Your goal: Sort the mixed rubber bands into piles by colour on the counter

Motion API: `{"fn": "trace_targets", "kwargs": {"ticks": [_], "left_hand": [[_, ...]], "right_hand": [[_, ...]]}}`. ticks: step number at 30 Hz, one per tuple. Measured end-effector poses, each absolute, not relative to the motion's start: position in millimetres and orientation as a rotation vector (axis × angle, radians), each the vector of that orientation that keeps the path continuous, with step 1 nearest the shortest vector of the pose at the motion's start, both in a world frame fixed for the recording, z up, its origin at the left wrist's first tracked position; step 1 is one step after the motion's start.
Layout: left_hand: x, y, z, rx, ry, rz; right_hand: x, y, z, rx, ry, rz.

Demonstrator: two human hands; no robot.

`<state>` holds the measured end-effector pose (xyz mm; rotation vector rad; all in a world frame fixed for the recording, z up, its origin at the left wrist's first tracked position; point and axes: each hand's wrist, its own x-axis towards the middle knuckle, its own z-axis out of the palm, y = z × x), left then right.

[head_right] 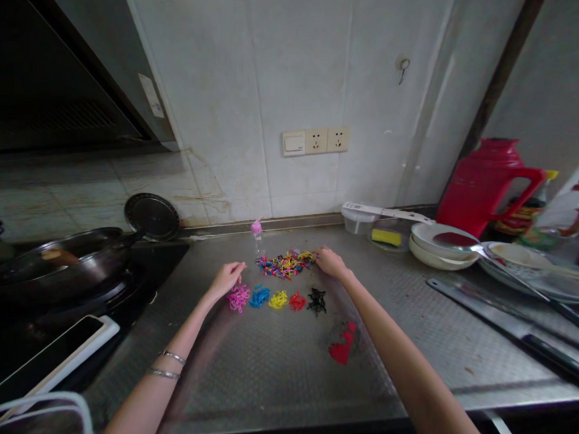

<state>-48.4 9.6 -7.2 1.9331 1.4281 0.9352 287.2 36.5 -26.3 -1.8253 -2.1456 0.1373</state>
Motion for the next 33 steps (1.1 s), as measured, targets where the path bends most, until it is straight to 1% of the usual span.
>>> {"fn": "trace_targets", "kwargs": {"ticks": [5,12,19,23,28,33], "left_hand": [[-47.4,7.0,-5.9,1.914,1.427,0.921],[-46.7,7.5,-7.5,1.935,1.421,0.906],[-45.8,7.4,-7.9,1.940,1.414,0.918],[-46.4,9.1,-11.4,1.952,1.410,0.911],[-46.6,12.9,-17.7,1.970,1.396,0.909],[-45.2,11.9,-17.1,1.966,1.399,0.913]], "right_hand": [[276.6,40.9,-23.6,-1.891,-2.122,0.134],[280.7,43.2,-21.1,-1.878,-2.029,0.157],[297.4,48.8,-23.2,-1.680,-1.810,0.311],[290.5,38.9,-16.4,-1.582,-1.749,0.418],[251.1,10.8,-2.8,-1.339,-1.983,0.637],[211.3,-20.3,-1.8,-1.034,-2.299,0.660]]}}
